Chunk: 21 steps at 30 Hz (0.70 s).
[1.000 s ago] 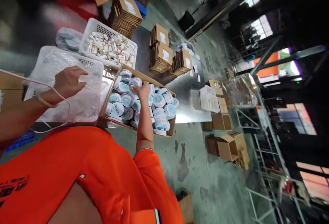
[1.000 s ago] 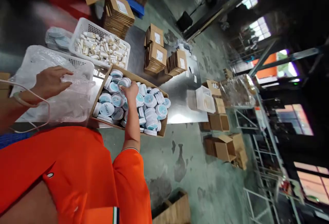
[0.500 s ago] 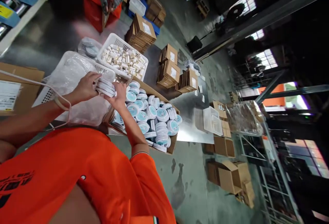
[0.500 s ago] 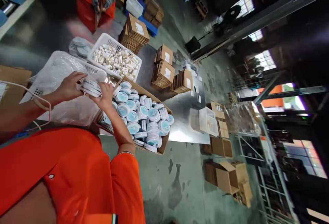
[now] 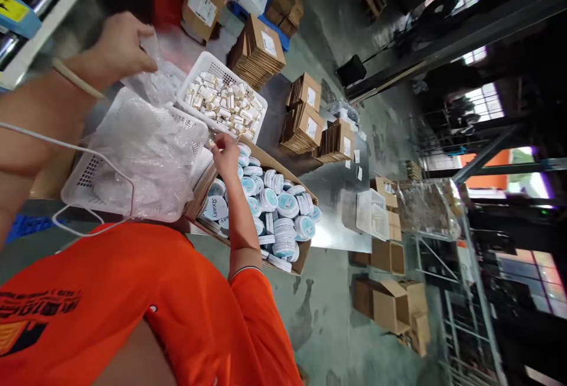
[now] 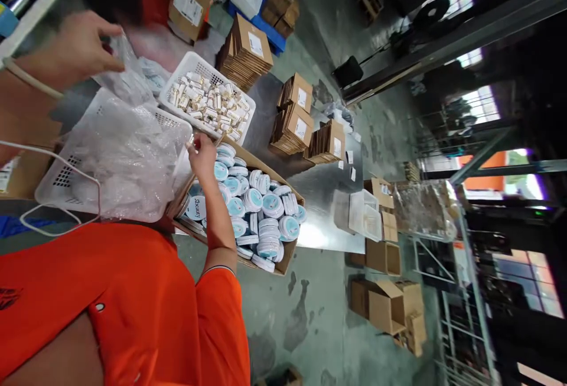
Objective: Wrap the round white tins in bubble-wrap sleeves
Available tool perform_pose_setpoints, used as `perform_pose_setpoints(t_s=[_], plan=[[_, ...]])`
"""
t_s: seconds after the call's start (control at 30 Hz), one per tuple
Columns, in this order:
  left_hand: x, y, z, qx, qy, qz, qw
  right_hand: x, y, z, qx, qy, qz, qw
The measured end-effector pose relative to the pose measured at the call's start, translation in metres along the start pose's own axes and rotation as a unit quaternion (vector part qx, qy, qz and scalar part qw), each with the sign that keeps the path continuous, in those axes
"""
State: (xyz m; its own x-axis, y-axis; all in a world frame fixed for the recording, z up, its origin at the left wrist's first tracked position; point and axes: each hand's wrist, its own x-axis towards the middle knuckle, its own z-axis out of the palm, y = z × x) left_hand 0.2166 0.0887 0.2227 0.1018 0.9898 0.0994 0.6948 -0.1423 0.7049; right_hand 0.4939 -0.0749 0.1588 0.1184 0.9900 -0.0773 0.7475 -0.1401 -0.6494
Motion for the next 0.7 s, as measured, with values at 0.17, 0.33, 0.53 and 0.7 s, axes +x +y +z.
perform_pose_setpoints(t_s=[0.17,0.33,0.53,0.7], plan=[[0.071,-0.038,0.011,0.079,0.010,-0.116,0.990,0.018,0.009,0.039,0.006,-0.081,0.060,0.995],[0.108,-0.083,0.068,0.028,-0.031,-0.212,0.976,0.044,-0.005,0.069,-0.023,-0.064,0.047,0.997],[0.101,-0.075,0.078,-0.073,-0.088,-0.169,0.979,0.062,-0.014,0.071,-0.016,-0.082,-0.045,0.995],[0.039,-0.028,0.060,-0.165,-0.095,-0.025,0.981,0.066,-0.013,0.019,0.049,-0.013,-0.024,0.998]])
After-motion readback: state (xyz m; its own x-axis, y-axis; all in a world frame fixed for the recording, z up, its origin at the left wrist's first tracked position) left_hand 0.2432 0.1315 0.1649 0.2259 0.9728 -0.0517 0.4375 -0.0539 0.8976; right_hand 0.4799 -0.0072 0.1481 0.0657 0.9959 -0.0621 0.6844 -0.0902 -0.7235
